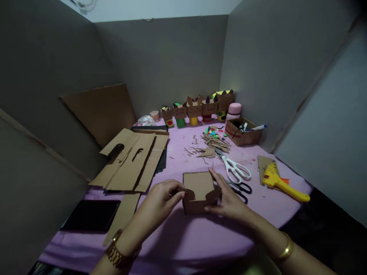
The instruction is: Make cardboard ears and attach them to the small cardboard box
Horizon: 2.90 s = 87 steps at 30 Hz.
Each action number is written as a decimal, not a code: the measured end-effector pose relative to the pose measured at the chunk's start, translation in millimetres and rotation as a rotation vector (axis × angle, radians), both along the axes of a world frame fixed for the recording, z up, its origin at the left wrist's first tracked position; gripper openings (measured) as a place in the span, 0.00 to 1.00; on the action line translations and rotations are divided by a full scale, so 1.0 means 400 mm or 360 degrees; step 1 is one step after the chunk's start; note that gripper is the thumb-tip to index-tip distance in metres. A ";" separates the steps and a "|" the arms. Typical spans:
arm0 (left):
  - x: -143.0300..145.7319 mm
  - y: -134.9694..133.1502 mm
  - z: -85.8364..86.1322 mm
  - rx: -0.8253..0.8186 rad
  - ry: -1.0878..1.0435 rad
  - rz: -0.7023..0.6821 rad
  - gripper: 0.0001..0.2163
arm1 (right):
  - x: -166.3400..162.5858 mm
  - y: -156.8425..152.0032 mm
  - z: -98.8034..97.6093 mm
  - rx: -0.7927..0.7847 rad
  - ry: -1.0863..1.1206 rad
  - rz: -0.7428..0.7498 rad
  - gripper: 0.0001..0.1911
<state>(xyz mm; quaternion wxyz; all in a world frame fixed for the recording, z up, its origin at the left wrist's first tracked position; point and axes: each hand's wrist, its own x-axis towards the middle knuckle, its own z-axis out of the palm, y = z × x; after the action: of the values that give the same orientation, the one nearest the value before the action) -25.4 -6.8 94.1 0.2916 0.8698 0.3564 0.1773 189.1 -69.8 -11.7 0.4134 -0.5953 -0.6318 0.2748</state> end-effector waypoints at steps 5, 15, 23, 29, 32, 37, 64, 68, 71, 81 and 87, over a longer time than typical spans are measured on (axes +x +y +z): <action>0.012 -0.003 0.011 0.0103 0.0124 -0.0042 0.08 | -0.001 0.000 -0.003 0.0004 -0.0011 -0.0014 0.59; 0.007 0.002 0.008 -0.0014 0.0083 -0.0088 0.06 | -0.003 -0.002 0.009 -0.0009 0.0023 0.0000 0.57; -0.011 -0.001 -0.008 -0.0330 -0.0229 0.0029 0.10 | 0.000 0.001 -0.003 0.0026 0.0019 0.0022 0.59; -0.008 -0.003 -0.022 -0.0495 -0.0323 0.0160 0.15 | 0.000 0.000 -0.002 0.0028 -0.0005 0.0008 0.60; 0.000 -0.004 -0.031 -0.0606 -0.0343 0.0154 0.14 | -0.001 -0.001 0.001 0.0007 0.0000 0.0009 0.59; 0.009 0.002 -0.034 -0.0589 -0.0309 0.0153 0.13 | -0.002 -0.001 0.003 -0.0003 0.0037 0.0011 0.59; 0.010 -0.004 -0.013 -0.0176 -0.0117 0.0037 0.10 | -0.005 -0.007 0.006 -0.0019 0.0021 -0.0019 0.58; 0.001 0.000 -0.023 -0.0244 -0.0154 0.0034 0.11 | -0.004 -0.005 0.000 0.0011 0.0031 -0.0012 0.58; -0.006 0.000 -0.034 -0.0331 -0.0200 0.0038 0.13 | -0.001 -0.003 -0.005 0.0029 0.0021 -0.0012 0.58; -0.034 -0.003 -0.068 -0.0630 -0.0667 0.0299 0.21 | 0.001 -0.006 0.013 -0.0031 0.0008 -0.0023 0.57; -0.037 -0.007 -0.081 -0.0736 -0.0709 0.0284 0.22 | 0.003 -0.010 0.005 -0.0037 -0.0028 -0.0040 0.56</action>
<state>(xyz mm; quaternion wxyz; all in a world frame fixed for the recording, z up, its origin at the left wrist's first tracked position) -40.3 -9.5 61.6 0.5354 0.6858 0.3894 0.3023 190.5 -73.6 -9.8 0.4042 -0.6103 -0.6248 0.2717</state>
